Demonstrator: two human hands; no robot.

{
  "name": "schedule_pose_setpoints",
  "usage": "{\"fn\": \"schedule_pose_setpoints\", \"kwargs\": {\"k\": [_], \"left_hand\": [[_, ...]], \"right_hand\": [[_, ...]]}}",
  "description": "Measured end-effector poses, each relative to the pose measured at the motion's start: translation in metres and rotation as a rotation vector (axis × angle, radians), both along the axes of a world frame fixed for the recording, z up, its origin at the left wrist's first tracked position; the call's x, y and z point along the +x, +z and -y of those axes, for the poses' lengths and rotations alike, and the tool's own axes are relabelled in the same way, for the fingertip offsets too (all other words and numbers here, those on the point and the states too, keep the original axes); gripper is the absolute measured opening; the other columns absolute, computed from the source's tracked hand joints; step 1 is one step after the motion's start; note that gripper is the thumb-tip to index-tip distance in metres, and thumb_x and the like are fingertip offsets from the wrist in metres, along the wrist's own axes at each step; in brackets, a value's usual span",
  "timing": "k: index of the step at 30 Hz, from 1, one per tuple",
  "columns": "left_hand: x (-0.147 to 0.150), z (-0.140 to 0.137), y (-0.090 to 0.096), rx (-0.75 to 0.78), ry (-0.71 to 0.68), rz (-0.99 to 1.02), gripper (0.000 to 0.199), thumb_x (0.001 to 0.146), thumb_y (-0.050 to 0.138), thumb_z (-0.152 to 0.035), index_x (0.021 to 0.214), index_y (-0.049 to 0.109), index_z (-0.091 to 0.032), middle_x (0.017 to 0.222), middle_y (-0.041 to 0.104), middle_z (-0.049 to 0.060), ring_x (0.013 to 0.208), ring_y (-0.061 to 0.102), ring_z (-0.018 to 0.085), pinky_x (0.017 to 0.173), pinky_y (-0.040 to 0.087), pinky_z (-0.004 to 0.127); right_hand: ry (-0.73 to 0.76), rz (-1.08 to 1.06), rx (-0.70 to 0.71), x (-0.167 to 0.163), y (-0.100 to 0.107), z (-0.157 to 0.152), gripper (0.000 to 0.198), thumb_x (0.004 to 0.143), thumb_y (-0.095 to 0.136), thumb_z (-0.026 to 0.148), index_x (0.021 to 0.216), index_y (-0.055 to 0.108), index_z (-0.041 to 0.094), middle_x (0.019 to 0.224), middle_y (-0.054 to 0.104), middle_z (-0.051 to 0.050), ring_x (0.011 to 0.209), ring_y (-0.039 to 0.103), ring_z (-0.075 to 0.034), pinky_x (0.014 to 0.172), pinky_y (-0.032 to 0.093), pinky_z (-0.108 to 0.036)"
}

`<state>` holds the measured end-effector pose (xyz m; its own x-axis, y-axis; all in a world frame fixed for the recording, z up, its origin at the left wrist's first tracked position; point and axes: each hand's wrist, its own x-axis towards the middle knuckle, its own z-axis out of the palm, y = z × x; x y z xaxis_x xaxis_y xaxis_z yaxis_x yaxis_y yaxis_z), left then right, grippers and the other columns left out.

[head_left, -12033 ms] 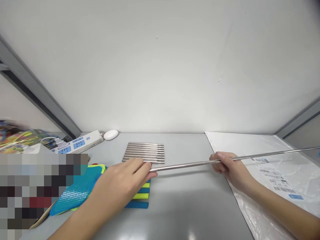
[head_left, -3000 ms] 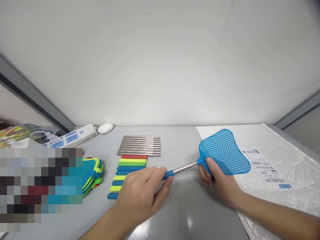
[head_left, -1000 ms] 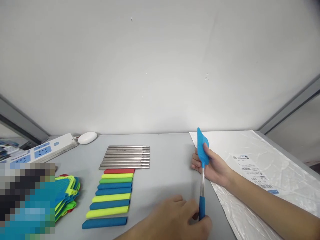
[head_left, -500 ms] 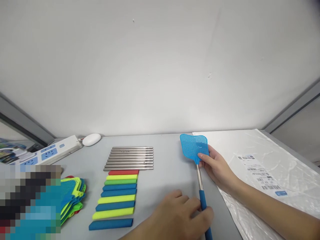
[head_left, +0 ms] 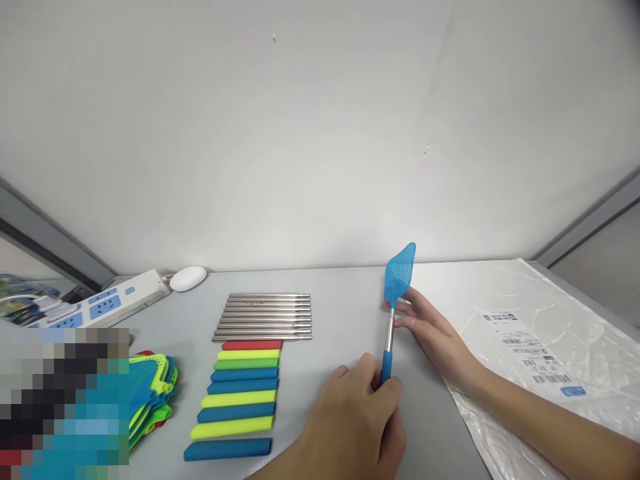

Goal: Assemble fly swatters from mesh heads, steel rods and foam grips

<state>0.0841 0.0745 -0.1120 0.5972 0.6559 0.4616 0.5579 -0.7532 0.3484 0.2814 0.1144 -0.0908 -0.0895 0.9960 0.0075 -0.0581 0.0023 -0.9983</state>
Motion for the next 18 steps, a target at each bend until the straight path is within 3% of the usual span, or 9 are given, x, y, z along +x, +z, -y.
{"fn": "schedule_pose_setpoints", "kwargs": {"k": [3, 7, 11, 14, 16, 18], "left_hand": [[0.002, -0.001, -0.002, 0.06, -0.018, -0.03, 0.011, 0.074, 0.058, -0.027, 0.084, 0.057, -0.023, 0.078, 0.048, 0.003, 0.06, 0.044, 0.016, 0.055, 0.039, 0.03], [0.004, -0.001, -0.007, 0.151, -0.096, -0.077, 0.02, 0.075, 0.062, -0.041, 0.081, 0.056, -0.023, 0.076, 0.05, 0.002, 0.062, 0.047, 0.017, 0.056, 0.036, 0.031], [0.003, -0.002, -0.013, 0.207, -0.2, -0.143, 0.027, 0.081, 0.059, -0.051, 0.087, 0.056, -0.025, 0.076, 0.053, -0.001, 0.062, 0.048, 0.016, 0.06, 0.034, 0.031], [0.002, -0.003, -0.014, 0.225, -0.268, -0.18, 0.035, 0.085, 0.054, -0.058, 0.091, 0.056, -0.024, 0.076, 0.055, -0.002, 0.062, 0.049, 0.015, 0.062, 0.032, 0.031], [0.003, -0.004, -0.015, 0.238, -0.277, -0.194, 0.042, 0.087, 0.05, -0.064, 0.09, 0.056, -0.023, 0.075, 0.056, -0.001, 0.062, 0.05, 0.014, 0.063, 0.031, 0.03], [0.004, -0.005, -0.017, 0.25, -0.27, -0.189, 0.049, 0.087, 0.045, -0.069, 0.088, 0.055, -0.021, 0.072, 0.055, -0.001, 0.061, 0.051, 0.014, 0.063, 0.03, 0.03]], "right_hand": [[0.007, -0.126, 0.0, 0.002, -0.003, -0.007, 0.033, 0.092, 0.05, 0.045, 0.119, 0.06, 0.03, 0.124, 0.061, -0.006, 0.114, 0.055, -0.025, 0.09, 0.045, -0.039], [-0.084, -0.174, -0.061, 0.005, -0.009, -0.012, 0.031, 0.09, 0.055, 0.049, 0.106, 0.064, 0.024, 0.114, 0.064, -0.007, 0.096, 0.059, -0.022, 0.083, 0.048, -0.037], [-0.156, -0.081, -0.062, 0.006, -0.015, -0.011, 0.033, 0.089, 0.061, 0.042, 0.117, 0.057, 0.026, 0.115, 0.063, -0.005, 0.097, 0.06, -0.02, 0.085, 0.049, -0.036], [-0.24, 0.155, 0.038, 0.008, -0.019, -0.009, 0.061, 0.087, 0.063, 0.042, 0.14, 0.035, 0.034, 0.137, 0.05, -0.006, 0.12, 0.053, -0.024, 0.1, 0.043, -0.043], [-0.293, 0.436, 0.174, 0.011, -0.02, -0.009, 0.078, 0.085, 0.063, 0.043, 0.149, 0.019, 0.035, 0.149, 0.035, -0.008, 0.135, 0.039, -0.027, 0.108, 0.036, -0.049], [-0.27, 0.736, 0.314, 0.014, -0.022, -0.01, 0.081, 0.086, 0.062, 0.044, 0.152, 0.016, 0.034, 0.156, 0.025, -0.008, 0.143, 0.024, -0.03, 0.113, 0.026, -0.054]]}}
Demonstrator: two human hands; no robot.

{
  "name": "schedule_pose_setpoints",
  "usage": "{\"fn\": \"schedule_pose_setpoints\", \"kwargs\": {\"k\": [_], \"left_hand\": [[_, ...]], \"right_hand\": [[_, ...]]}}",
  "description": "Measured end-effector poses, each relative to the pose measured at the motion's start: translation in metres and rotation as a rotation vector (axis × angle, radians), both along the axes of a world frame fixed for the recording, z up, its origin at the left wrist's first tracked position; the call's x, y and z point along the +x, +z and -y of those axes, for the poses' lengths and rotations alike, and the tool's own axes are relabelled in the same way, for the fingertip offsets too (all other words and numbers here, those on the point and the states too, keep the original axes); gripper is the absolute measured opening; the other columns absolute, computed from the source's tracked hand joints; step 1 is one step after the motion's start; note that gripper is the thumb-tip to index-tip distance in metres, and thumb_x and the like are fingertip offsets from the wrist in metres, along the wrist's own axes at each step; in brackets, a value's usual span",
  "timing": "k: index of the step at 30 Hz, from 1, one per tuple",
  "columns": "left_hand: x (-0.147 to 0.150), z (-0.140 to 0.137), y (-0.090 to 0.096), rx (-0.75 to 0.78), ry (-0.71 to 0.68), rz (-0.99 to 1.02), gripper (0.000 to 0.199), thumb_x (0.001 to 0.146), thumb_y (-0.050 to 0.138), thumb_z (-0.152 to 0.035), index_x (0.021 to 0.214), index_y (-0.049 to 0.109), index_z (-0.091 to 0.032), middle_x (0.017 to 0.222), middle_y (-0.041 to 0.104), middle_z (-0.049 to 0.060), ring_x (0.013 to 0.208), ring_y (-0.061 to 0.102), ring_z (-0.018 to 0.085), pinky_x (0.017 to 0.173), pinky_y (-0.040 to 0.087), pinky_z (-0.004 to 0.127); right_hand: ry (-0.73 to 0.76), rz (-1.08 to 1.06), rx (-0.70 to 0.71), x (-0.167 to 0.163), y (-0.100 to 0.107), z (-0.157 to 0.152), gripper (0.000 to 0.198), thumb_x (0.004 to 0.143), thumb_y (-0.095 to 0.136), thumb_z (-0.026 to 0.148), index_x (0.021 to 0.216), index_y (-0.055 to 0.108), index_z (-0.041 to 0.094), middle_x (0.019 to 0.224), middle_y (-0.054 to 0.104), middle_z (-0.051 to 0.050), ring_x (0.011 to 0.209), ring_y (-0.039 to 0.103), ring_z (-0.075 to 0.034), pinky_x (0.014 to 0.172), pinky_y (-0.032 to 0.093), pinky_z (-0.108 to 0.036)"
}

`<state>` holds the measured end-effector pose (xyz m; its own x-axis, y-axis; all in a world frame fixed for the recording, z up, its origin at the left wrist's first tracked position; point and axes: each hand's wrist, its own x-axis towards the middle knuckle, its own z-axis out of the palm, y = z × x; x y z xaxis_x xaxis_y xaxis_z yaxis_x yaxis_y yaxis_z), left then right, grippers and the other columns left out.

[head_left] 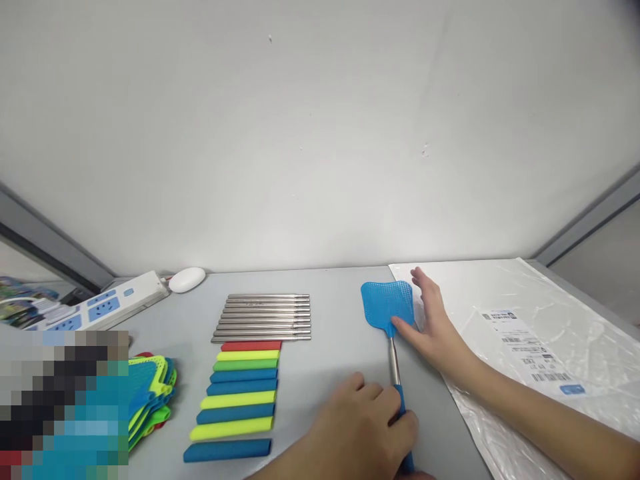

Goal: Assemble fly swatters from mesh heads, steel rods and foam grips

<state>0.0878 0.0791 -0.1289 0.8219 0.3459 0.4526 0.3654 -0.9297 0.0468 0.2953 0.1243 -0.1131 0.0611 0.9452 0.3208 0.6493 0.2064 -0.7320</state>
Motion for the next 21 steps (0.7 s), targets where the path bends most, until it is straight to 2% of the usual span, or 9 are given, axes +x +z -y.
{"fn": "schedule_pose_setpoints", "kwargs": {"k": [3, 5, 7, 10, 12, 17, 21], "left_hand": [[0.003, -0.001, -0.006, 0.017, 0.027, 0.045, 0.058, 0.085, 0.038, -0.075, 0.082, 0.053, -0.02, 0.069, 0.054, -0.001, 0.059, 0.051, 0.014, 0.061, 0.029, 0.03], [0.005, -0.002, -0.009, 0.031, 0.054, 0.085, 0.058, 0.086, 0.036, -0.075, 0.078, 0.051, -0.02, 0.067, 0.052, 0.0, 0.056, 0.05, 0.015, 0.058, 0.028, 0.03], [0.007, -0.003, -0.01, 0.048, 0.079, 0.088, 0.047, 0.09, 0.042, -0.064, 0.079, 0.051, -0.019, 0.067, 0.051, 0.0, 0.055, 0.049, 0.015, 0.057, 0.027, 0.029], [0.007, -0.002, -0.008, 0.068, 0.095, 0.042, 0.028, 0.09, 0.052, -0.045, 0.094, 0.055, -0.017, 0.07, 0.052, 0.0, 0.056, 0.05, 0.015, 0.055, 0.028, 0.029], [0.008, -0.001, -0.007, 0.068, 0.102, 0.03, 0.031, 0.089, 0.053, -0.042, 0.105, 0.055, -0.016, 0.073, 0.052, 0.001, 0.057, 0.051, 0.016, 0.055, 0.028, 0.029], [0.009, 0.002, -0.007, 0.019, 0.147, 0.056, 0.033, 0.091, 0.049, -0.046, 0.104, 0.053, -0.016, 0.077, 0.052, 0.002, 0.059, 0.05, 0.016, 0.056, 0.032, 0.031], [0.008, 0.003, -0.007, -0.05, 0.157, 0.087, 0.053, 0.089, 0.039, -0.067, 0.098, 0.052, -0.017, 0.079, 0.053, 0.001, 0.062, 0.052, 0.016, 0.058, 0.035, 0.032]], "right_hand": [[0.136, 0.347, -0.054, 0.002, -0.002, -0.002, 0.061, 0.093, 0.051, 0.046, 0.149, 0.03, 0.036, 0.157, 0.03, -0.006, 0.146, 0.019, -0.031, 0.115, 0.014, -0.06], [0.203, 0.47, -0.123, 0.002, -0.002, -0.003, 0.051, 0.096, 0.043, 0.047, 0.146, 0.036, 0.038, 0.156, 0.033, -0.004, 0.146, 0.02, -0.031, 0.114, 0.009, -0.064], [0.217, 0.533, -0.157, 0.001, -0.003, -0.003, 0.051, 0.097, 0.039, 0.049, 0.147, 0.035, 0.038, 0.157, 0.03, -0.002, 0.147, 0.018, -0.03, 0.113, 0.009, -0.065], [0.204, 0.588, -0.152, 0.002, -0.006, -0.004, 0.058, 0.095, 0.042, 0.052, 0.15, 0.028, 0.039, 0.159, 0.023, -0.002, 0.147, 0.017, -0.032, 0.112, 0.012, -0.066], [0.196, 0.624, -0.129, 0.004, -0.009, -0.004, 0.067, 0.092, 0.047, 0.055, 0.152, 0.023, 0.038, 0.16, 0.022, -0.003, 0.146, 0.017, -0.034, 0.112, 0.013, -0.068], [0.177, 0.645, -0.1, 0.008, -0.013, -0.005, 0.073, 0.092, 0.047, 0.055, 0.154, 0.014, 0.036, 0.162, 0.011, -0.005, 0.147, 0.016, -0.035, 0.113, 0.018, -0.065], [0.127, 0.468, -0.095, 0.01, -0.011, -0.004, 0.063, 0.094, 0.043, 0.051, 0.151, 0.021, 0.038, 0.163, 0.011, -0.001, 0.146, 0.019, -0.034, 0.112, 0.029, -0.059]]}}
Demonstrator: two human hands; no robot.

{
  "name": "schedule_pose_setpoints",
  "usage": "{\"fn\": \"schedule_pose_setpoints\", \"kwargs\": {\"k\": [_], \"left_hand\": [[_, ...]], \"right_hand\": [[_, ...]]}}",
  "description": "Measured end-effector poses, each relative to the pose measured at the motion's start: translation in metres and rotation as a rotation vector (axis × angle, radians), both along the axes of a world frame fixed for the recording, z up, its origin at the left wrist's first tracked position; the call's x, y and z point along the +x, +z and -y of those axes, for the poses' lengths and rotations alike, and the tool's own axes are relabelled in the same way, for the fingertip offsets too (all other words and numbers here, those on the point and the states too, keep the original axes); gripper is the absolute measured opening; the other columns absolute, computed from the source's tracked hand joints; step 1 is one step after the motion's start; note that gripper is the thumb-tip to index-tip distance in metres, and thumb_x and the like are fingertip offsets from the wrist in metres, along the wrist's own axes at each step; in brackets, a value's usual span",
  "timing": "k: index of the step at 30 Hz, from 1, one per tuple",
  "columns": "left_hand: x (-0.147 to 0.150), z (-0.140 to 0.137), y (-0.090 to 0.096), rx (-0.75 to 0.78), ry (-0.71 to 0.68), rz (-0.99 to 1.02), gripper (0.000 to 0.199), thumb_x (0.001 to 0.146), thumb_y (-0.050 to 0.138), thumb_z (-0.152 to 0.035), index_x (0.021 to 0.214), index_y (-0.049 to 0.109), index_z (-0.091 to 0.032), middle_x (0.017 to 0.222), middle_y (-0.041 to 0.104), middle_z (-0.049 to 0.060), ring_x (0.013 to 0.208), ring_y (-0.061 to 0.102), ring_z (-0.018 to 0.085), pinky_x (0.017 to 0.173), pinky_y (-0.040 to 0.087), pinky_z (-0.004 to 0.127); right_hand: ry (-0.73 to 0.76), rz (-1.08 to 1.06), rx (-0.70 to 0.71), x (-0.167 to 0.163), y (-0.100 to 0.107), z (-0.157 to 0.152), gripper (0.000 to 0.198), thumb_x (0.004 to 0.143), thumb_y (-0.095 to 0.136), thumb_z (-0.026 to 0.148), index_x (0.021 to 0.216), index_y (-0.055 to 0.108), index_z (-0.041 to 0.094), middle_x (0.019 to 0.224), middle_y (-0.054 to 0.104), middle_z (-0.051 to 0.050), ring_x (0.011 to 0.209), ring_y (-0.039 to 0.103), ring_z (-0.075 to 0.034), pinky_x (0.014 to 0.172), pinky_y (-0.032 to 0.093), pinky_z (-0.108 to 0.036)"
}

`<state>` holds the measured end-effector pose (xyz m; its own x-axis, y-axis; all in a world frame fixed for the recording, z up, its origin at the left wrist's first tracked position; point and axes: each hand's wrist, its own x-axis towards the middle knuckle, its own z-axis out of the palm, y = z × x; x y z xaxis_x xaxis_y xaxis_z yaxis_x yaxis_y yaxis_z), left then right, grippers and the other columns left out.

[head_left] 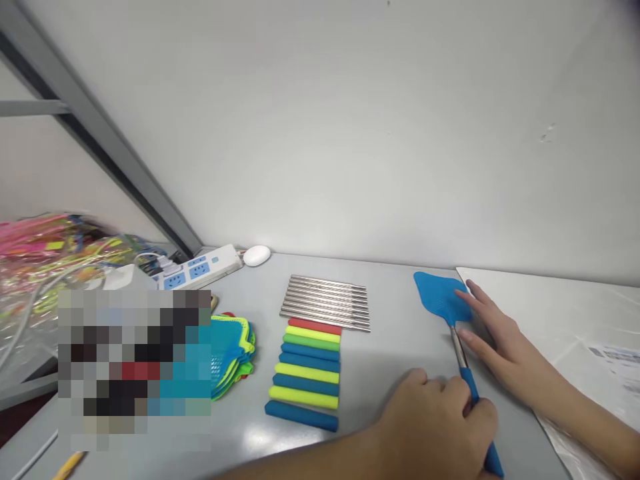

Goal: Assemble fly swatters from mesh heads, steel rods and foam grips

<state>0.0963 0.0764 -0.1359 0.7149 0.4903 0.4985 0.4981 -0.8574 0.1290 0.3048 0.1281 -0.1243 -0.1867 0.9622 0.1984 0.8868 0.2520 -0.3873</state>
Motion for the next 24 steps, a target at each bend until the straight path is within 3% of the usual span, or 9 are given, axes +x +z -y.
{"fn": "schedule_pose_setpoints", "kwargs": {"k": [4, 8, 12, 18, 24], "left_hand": [[0.003, -0.001, -0.004, -0.041, 0.02, -0.019, 0.056, 0.087, 0.042, -0.071, 0.094, 0.052, -0.017, 0.074, 0.056, 0.0, 0.066, 0.057, 0.017, 0.057, 0.035, 0.03], [0.011, -0.005, -0.016, -0.015, -0.008, -0.012, 0.059, 0.085, 0.04, -0.074, 0.087, 0.055, -0.017, 0.069, 0.059, 0.001, 0.065, 0.06, 0.017, 0.057, 0.034, 0.029], [0.012, -0.007, -0.022, 0.0, -0.057, 0.037, 0.053, 0.089, 0.042, -0.068, 0.078, 0.055, -0.018, 0.064, 0.056, -0.001, 0.065, 0.059, 0.015, 0.055, 0.029, 0.029], [0.004, -0.002, -0.014, 0.004, -0.086, 0.071, 0.034, 0.092, 0.054, -0.051, 0.09, 0.055, -0.017, 0.074, 0.058, -0.002, 0.072, 0.059, 0.013, 0.052, 0.024, 0.031], [-0.002, -0.001, -0.006, -0.017, -0.097, 0.093, 0.031, 0.098, 0.044, -0.046, 0.093, 0.056, -0.018, 0.076, 0.058, -0.002, 0.073, 0.059, 0.013, 0.053, 0.031, 0.033]], "right_hand": [[0.012, -0.114, 0.034, -0.002, 0.002, 0.001, 0.049, 0.094, 0.044, 0.047, 0.142, 0.037, 0.037, 0.161, 0.018, 0.0, 0.144, 0.026, -0.032, 0.111, 0.036, -0.054], [0.138, 0.062, 0.084, -0.006, 0.012, 0.002, 0.05, 0.089, 0.053, 0.049, 0.137, 0.044, 0.037, 0.161, 0.019, 0.0, 0.138, 0.037, -0.037, 0.104, 0.043, -0.055], [0.28, 0.199, 0.061, -0.023, 0.035, -0.006, 0.038, 0.089, 0.055, 0.046, 0.126, 0.056, 0.04, 0.154, 0.036, 0.001, 0.121, 0.055, -0.034, 0.092, 0.052, -0.051], [0.465, 0.178, 0.075, -0.107, 0.072, -0.047, 0.026, 0.095, 0.046, 0.037, 0.108, 0.067, 0.032, 0.125, 0.063, -0.004, 0.102, 0.064, -0.028, 0.084, 0.051, -0.045], [0.509, 0.107, -0.08, -0.18, 0.07, -0.106, 0.021, 0.09, 0.052, 0.037, 0.09, 0.071, 0.028, 0.102, 0.067, -0.007, 0.082, 0.065, -0.025, 0.072, 0.049, -0.04]]}}
